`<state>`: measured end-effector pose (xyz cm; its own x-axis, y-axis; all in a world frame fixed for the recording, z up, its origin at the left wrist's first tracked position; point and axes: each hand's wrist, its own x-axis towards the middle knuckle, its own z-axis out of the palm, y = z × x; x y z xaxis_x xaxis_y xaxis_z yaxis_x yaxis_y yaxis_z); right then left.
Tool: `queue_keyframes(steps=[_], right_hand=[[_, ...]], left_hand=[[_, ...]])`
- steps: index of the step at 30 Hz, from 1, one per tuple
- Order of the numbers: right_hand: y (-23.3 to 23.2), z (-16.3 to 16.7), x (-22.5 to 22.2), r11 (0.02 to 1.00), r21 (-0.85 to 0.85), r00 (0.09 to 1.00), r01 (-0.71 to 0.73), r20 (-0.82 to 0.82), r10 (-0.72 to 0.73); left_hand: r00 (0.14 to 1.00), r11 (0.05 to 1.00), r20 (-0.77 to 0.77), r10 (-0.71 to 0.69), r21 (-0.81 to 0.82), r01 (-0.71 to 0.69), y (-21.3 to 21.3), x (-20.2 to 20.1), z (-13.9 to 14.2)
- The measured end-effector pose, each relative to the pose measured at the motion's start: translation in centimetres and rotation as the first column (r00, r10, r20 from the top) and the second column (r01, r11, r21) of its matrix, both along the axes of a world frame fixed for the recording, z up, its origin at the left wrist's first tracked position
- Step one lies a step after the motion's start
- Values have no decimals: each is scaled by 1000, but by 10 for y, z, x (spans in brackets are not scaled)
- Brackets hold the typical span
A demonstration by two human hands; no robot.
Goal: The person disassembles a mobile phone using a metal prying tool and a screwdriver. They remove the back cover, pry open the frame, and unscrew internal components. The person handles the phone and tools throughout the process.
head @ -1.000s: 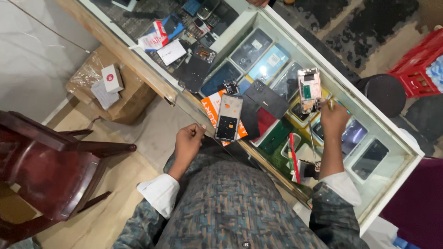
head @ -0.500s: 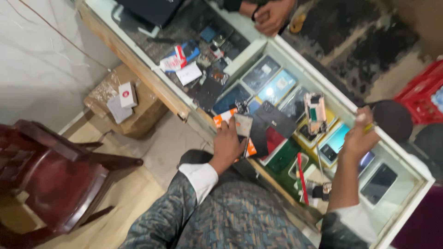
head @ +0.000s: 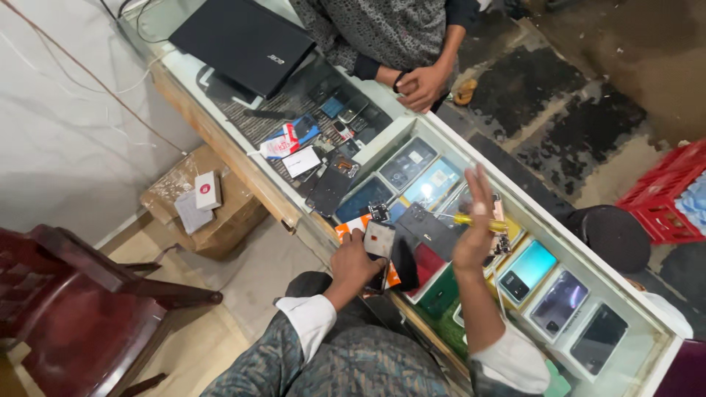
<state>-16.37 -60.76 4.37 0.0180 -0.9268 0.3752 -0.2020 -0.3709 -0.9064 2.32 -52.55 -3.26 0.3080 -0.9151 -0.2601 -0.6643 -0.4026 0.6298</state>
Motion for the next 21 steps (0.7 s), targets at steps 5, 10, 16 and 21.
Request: queue_keyframes(steps=[5, 10, 16, 21], right_hand=[[-12, 21, 22, 854, 198, 742, -482, 610, 278], [-9, -15, -22, 966, 237, 893, -100, 450, -18], [37, -69, -116, 777, -423, 725, 467, -320, -610], [60, -71, -139, 899, 369, 642, 238, 634, -430]], left_hand=[[994, 996, -92, 66, 60, -60, -3, 10, 4], [938, 999, -345, -28, -43, 14, -7, 19, -6], [527, 994, -846, 85, 32, -109, 18, 31, -20], [392, 968, -902, 181, 92, -235, 47, 58, -20]])
